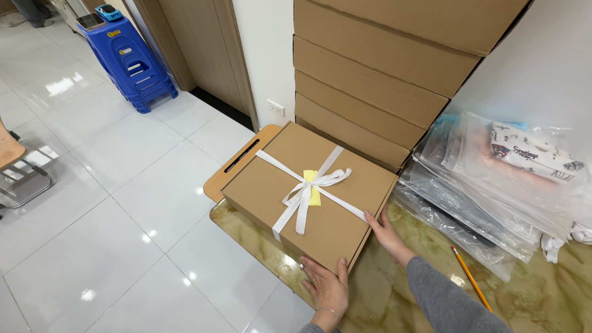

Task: The person writes on a yellow sticky note attached to a cardboard box using a pencil. They then pick up a second cardboard box, place a plastic-wrapped item inside, and close the lid. Finally, they wrap a white ribbon around the box and tie it into a bow.

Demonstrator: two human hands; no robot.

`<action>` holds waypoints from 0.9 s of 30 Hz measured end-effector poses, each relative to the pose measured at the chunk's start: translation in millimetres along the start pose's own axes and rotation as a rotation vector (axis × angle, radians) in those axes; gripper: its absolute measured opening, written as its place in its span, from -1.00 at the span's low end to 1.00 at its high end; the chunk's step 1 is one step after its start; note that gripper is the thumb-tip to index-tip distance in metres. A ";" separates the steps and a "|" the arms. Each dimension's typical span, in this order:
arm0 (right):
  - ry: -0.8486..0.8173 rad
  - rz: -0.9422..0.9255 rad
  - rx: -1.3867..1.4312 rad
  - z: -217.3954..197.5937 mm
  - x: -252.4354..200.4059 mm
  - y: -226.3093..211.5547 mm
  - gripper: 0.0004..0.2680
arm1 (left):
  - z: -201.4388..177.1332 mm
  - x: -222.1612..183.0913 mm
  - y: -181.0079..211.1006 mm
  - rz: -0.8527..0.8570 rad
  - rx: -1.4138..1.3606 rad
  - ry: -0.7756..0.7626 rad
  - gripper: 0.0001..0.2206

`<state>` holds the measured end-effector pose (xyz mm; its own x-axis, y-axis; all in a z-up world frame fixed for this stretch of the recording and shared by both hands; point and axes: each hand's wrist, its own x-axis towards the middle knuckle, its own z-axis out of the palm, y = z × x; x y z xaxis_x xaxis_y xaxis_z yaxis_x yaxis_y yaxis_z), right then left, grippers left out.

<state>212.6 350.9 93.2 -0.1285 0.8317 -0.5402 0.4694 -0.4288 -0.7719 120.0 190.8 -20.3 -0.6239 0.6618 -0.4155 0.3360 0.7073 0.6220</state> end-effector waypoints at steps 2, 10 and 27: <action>-0.003 -0.007 -0.023 -4.5 8.6 1.6 -0.20 | -4.9 -5.0 7.9 -0.007 0.005 -0.037 0.06; -0.001 0.020 -0.029 -6.7 8.0 -1.8 -0.21 | -13.5 -5.6 11.7 -0.003 -0.088 -0.093 0.06; 0.302 -0.448 0.450 -91.4 40.5 -71.4 -0.57 | -275.4 131.7 97.8 0.313 -0.357 0.274 0.02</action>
<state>253.7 447.5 157.1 0.0533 0.9960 -0.0714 0.0125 -0.0722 -0.9973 -123.7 278.7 168.6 -0.7096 0.7044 -0.0166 0.3042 0.3275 0.8945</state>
